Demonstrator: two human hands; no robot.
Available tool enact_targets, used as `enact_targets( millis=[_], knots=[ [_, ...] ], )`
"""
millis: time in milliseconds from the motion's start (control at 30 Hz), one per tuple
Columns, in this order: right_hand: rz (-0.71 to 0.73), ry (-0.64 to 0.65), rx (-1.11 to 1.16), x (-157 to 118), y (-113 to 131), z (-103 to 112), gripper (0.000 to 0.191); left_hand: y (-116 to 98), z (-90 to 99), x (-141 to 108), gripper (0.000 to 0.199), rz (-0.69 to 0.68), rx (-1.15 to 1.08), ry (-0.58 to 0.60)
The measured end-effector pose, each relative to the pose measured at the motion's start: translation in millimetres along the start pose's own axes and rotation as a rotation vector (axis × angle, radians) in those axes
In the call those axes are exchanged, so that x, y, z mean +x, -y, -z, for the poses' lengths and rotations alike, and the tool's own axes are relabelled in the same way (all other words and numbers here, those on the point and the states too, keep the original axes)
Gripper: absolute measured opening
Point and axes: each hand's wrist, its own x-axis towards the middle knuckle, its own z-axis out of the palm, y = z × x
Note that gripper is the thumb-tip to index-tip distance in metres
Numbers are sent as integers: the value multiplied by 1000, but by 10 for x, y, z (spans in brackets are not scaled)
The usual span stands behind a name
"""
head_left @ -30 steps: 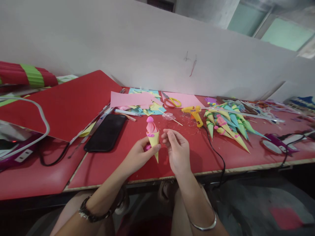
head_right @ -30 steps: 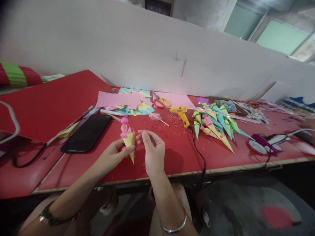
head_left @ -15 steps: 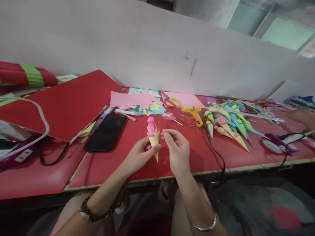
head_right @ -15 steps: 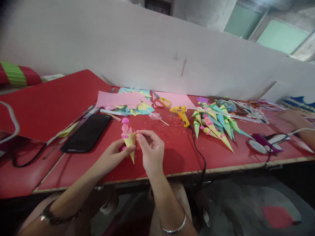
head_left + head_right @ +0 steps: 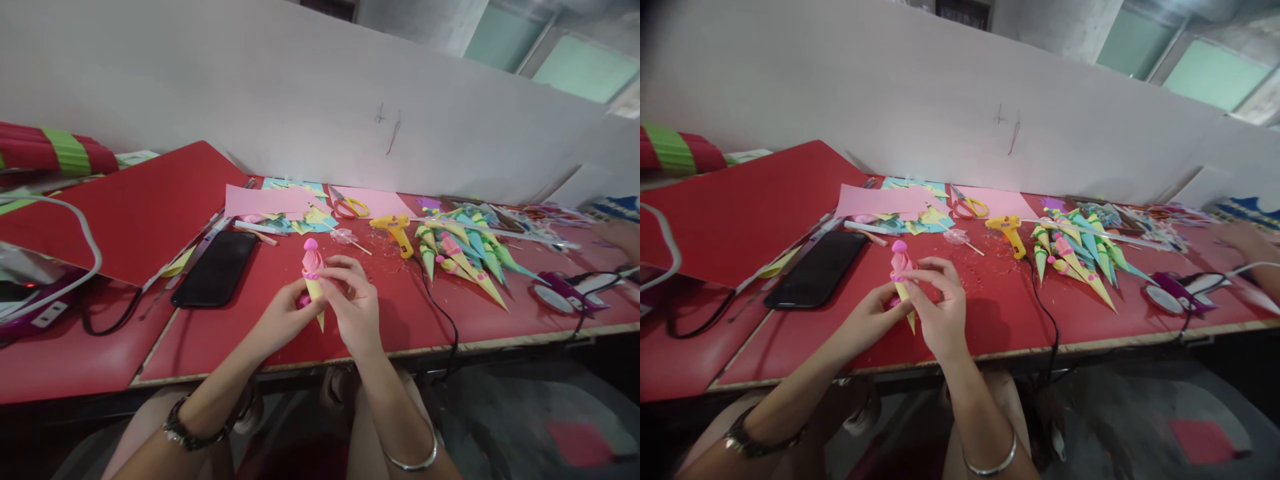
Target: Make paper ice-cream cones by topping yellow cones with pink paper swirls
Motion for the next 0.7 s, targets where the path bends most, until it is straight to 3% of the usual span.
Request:
enact_targets(
  millis=[433,700],
  knots=[
    [-59,45,108,14,40,-10,13,-2,-3,6,24,-35,45,8],
    [-100,6,149,10,33,-27,16,-6,14,1,20,-40,116,6]
  ],
)
